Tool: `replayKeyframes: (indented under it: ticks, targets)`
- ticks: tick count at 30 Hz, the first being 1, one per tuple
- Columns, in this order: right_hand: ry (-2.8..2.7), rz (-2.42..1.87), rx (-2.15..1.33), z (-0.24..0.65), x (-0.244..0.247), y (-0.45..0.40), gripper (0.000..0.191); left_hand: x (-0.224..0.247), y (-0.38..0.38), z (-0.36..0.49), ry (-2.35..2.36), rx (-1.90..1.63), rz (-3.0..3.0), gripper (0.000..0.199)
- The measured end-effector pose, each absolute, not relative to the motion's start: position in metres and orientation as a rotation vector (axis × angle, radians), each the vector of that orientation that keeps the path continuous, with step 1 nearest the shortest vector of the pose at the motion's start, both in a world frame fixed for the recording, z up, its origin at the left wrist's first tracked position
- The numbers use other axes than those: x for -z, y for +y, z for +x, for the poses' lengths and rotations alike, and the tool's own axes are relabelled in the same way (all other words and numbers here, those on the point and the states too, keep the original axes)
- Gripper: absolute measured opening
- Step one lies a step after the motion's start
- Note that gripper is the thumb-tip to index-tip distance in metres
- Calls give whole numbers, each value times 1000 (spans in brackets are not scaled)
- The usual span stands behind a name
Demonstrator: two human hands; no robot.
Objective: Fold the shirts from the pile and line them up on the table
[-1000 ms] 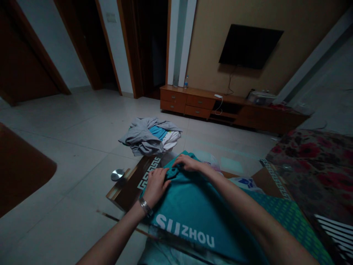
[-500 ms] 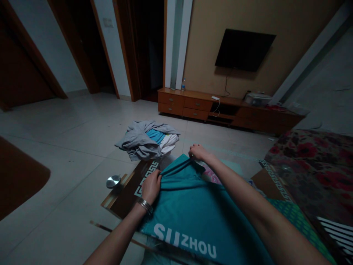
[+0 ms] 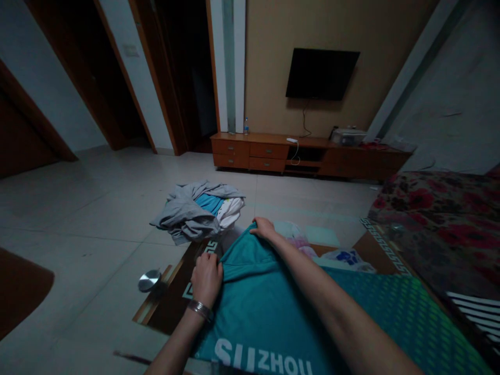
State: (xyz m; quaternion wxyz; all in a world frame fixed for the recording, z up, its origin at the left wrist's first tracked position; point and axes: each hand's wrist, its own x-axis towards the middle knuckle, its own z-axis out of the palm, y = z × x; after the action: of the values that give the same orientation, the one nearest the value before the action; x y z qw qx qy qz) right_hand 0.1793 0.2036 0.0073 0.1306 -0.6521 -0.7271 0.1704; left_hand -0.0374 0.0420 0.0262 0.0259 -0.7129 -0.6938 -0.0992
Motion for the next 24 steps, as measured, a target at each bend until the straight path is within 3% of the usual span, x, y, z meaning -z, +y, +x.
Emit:
replayKeyframes:
  ticks: [2,7,16,24]
  targets:
    - [-2056,-1939,-546,176,-7,205,45,-27,44,-37,-2146,288,-2224,19]
    - [-1971,-1869,-706,189,-19,211,25,-32,54,-35,-2276,377,-2296,10]
    - [-1762,-1817,-698,203,-21,226,28,-33,75,-36,-2374,286,-2292,14]
    - [-1972,-1694,-995,247,-29,215,36,-31,72,-41,-2275,103,-2274,25]
